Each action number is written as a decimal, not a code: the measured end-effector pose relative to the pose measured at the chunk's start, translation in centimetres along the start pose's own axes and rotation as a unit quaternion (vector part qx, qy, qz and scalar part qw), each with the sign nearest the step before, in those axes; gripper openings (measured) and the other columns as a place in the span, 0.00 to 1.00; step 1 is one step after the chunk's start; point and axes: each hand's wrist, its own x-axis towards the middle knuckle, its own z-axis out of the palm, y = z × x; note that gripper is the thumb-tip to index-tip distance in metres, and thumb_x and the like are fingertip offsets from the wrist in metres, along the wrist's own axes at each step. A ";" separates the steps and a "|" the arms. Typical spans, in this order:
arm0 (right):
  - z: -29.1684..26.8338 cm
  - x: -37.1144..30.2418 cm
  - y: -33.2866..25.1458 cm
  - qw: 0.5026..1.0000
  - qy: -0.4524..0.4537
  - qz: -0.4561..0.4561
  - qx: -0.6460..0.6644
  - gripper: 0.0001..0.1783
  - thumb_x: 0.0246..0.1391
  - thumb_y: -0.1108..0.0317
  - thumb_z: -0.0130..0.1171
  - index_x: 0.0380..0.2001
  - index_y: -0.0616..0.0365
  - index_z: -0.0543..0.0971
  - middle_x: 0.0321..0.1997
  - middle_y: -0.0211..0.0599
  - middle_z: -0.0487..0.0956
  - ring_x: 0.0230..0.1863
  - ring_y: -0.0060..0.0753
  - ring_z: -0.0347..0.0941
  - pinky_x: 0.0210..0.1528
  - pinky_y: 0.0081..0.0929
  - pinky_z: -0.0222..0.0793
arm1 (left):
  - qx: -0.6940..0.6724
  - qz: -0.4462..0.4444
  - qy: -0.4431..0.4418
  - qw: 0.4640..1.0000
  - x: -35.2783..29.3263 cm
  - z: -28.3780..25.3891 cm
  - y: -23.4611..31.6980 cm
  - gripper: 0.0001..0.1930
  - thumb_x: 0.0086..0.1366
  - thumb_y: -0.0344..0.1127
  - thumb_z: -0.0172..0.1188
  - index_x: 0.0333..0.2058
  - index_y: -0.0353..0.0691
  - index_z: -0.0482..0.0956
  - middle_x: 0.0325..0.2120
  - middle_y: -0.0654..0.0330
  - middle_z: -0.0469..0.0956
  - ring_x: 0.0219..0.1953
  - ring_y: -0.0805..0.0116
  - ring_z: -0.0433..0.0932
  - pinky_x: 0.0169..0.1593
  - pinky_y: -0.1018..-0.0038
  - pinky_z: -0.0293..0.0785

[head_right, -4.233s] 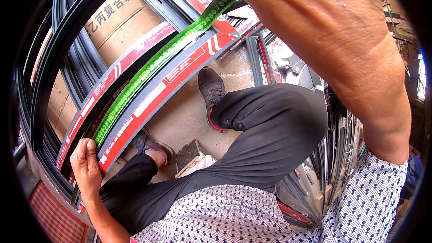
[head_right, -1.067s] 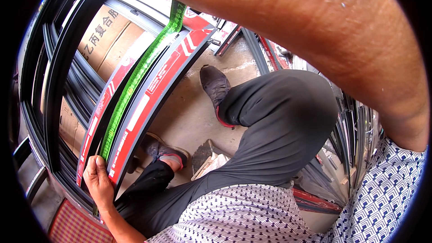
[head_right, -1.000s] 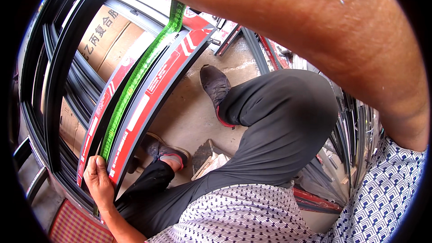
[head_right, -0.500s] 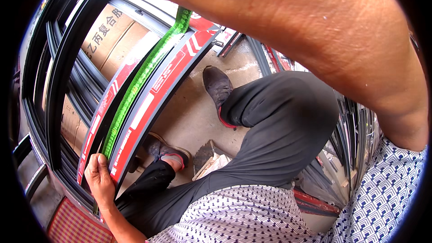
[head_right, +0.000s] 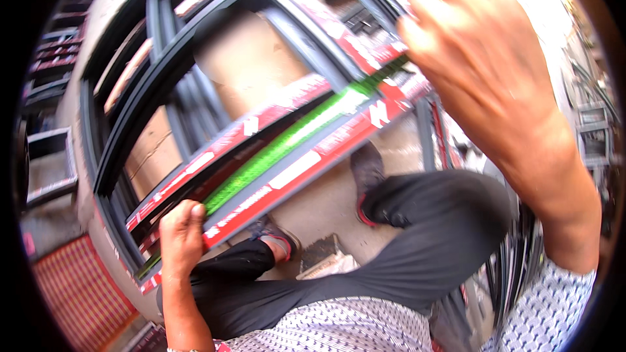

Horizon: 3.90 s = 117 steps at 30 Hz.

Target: The person sits on the floor and uses a tape measure to measure the dimensions of a window frame. They repeatedly measure different sections of the frame, adjusting the tape measure and repositioning the frame as needed.

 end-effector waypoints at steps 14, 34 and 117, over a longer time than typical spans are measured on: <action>3.2 -2.9 -0.9 0.988 0.033 0.121 0.085 0.05 0.54 0.69 0.66 0.28 0.57 0.84 0.42 0.39 0.83 0.51 0.43 0.76 0.47 0.44 0.66 | 0.043 0.021 0.006 0.999 -0.6 0.1 -1.4 0.16 0.79 0.44 0.56 0.33 0.41 0.79 0.30 0.51 0.83 0.37 0.43 0.84 0.40 0.52 0.80; 7.3 -6.8 -3.4 0.948 -0.028 0.254 0.190 0.10 0.59 0.57 0.71 0.34 0.50 0.87 0.41 0.33 0.81 0.52 0.43 0.77 0.48 0.48 0.67 | 0.044 0.018 0.023 0.999 -0.9 -0.2 -1.1 0.18 0.79 0.48 0.54 0.36 0.41 0.82 0.32 0.46 0.84 0.40 0.39 0.84 0.43 0.48 0.78; 8.4 4.3 -8.2 0.933 0.044 -0.003 0.358 0.09 0.70 0.64 0.62 0.38 0.59 0.81 0.40 0.43 0.78 0.44 0.53 0.77 0.48 0.46 0.72 | 0.091 -0.043 0.024 0.995 0.9 -1.4 -2.2 0.15 0.70 0.46 0.67 0.40 0.39 0.90 0.39 0.48 0.89 0.47 0.49 0.89 0.52 0.55 0.83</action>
